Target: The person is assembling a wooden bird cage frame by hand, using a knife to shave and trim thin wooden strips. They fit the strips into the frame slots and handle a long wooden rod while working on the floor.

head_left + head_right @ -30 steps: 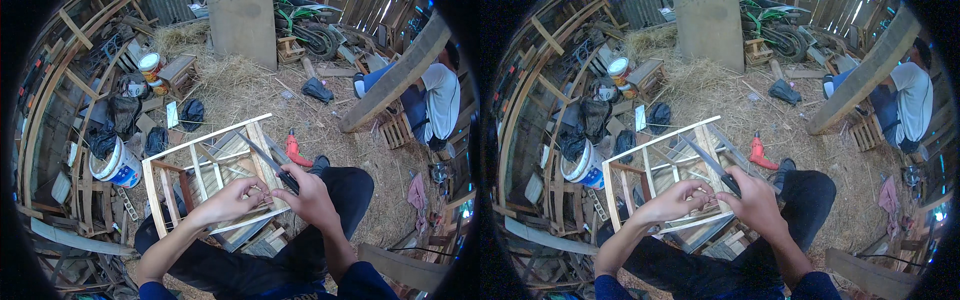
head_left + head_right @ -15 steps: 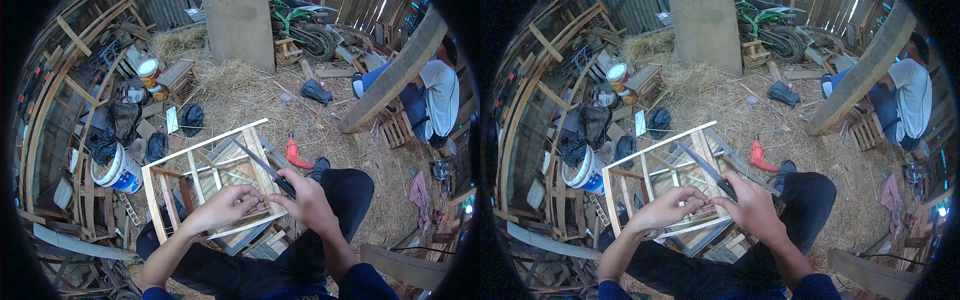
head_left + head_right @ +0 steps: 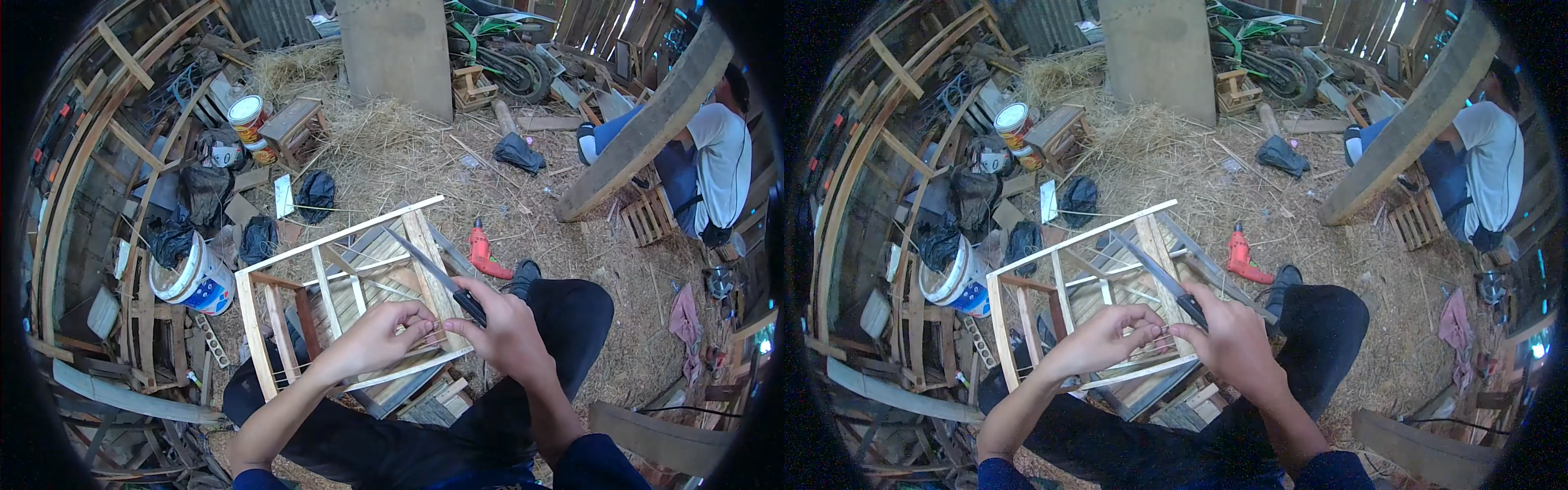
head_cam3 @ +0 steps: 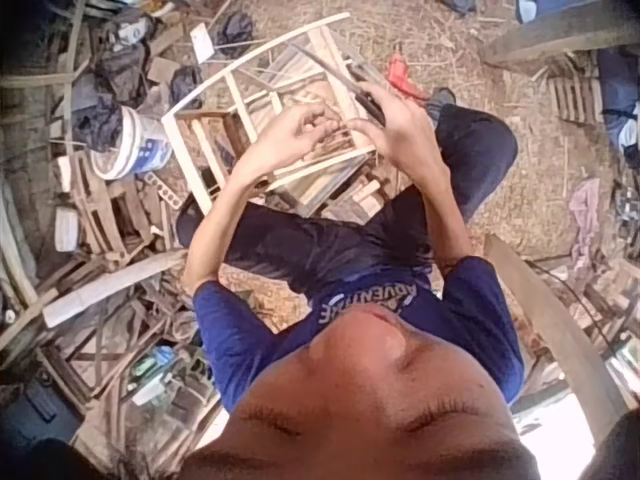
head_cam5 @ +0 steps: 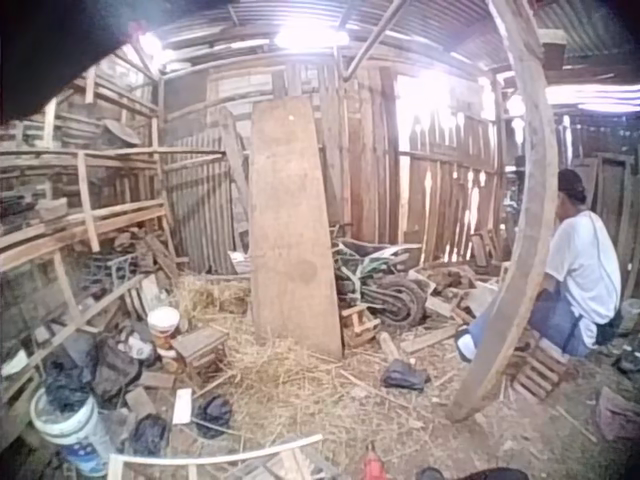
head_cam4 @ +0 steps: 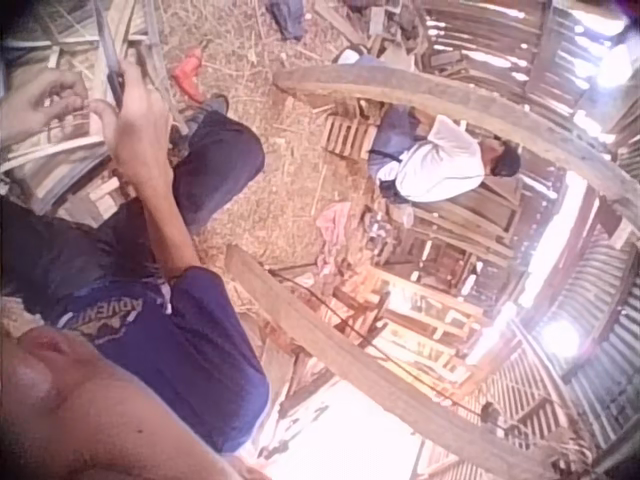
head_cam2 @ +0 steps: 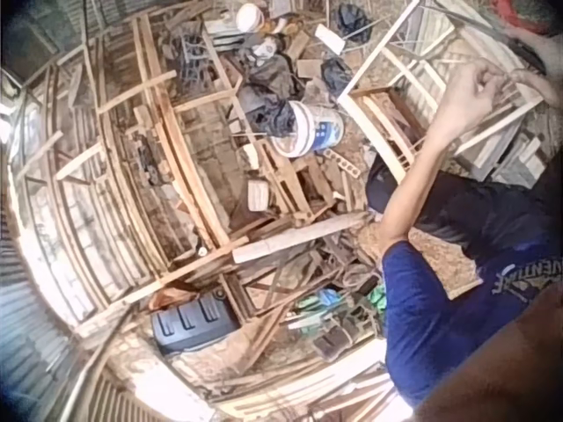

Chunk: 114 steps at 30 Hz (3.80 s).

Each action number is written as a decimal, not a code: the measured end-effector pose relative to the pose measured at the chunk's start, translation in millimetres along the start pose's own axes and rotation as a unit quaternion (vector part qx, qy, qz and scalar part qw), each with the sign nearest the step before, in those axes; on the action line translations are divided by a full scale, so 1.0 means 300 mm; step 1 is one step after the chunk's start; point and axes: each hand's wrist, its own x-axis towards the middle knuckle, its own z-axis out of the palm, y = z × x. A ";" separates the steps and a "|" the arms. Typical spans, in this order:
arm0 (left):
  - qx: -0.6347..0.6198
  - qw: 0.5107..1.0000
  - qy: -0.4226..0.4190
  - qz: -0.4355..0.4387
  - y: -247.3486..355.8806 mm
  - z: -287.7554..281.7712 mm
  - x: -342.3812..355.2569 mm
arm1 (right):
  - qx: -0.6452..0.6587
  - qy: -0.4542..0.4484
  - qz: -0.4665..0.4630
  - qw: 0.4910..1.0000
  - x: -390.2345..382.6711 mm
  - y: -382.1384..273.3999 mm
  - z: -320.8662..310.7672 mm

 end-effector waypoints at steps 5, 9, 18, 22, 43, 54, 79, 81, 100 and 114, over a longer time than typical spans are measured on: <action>0.016 0.999 0.019 0.027 -0.013 -0.014 -0.063 | -0.014 0.022 -0.024 0.999 -0.009 0.028 0.006; 0.053 0.996 0.042 0.052 -0.003 0.009 -0.058 | -0.023 -0.009 0.005 1.000 -0.008 0.018 -0.001; 0.123 0.988 0.087 0.021 0.016 0.039 -0.054 | -0.053 -0.006 0.022 0.998 -0.013 0.012 0.012; 0.137 0.985 0.103 0.033 0.012 0.054 -0.037 | -0.036 0.001 0.009 0.999 -0.020 0.027 0.016; 0.326 0.916 0.178 0.151 -0.046 -0.051 -0.263 | -0.045 -0.031 0.074 0.996 0.000 -0.033 -0.015; 0.276 0.931 0.193 0.141 -0.089 -0.034 -0.262 | -0.065 -0.004 0.037 0.997 0.002 -0.013 0.003; 0.330 0.906 0.227 0.133 -0.029 -0.012 -0.271 | -0.037 -0.009 0.046 0.998 -0.004 0.001 -0.005; 0.317 0.909 0.233 0.138 -0.032 -0.018 -0.287 | -0.034 -0.010 0.049 0.998 -0.006 -0.012 -0.005; 0.314 0.922 0.204 0.099 0.034 0.057 -0.170 | 0.103 -0.033 0.070 0.992 0.003 0.039 -0.067; 0.322 0.901 0.278 0.089 0.106 0.139 -0.036 | 0.144 0.128 0.062 0.979 -0.052 0.425 0.130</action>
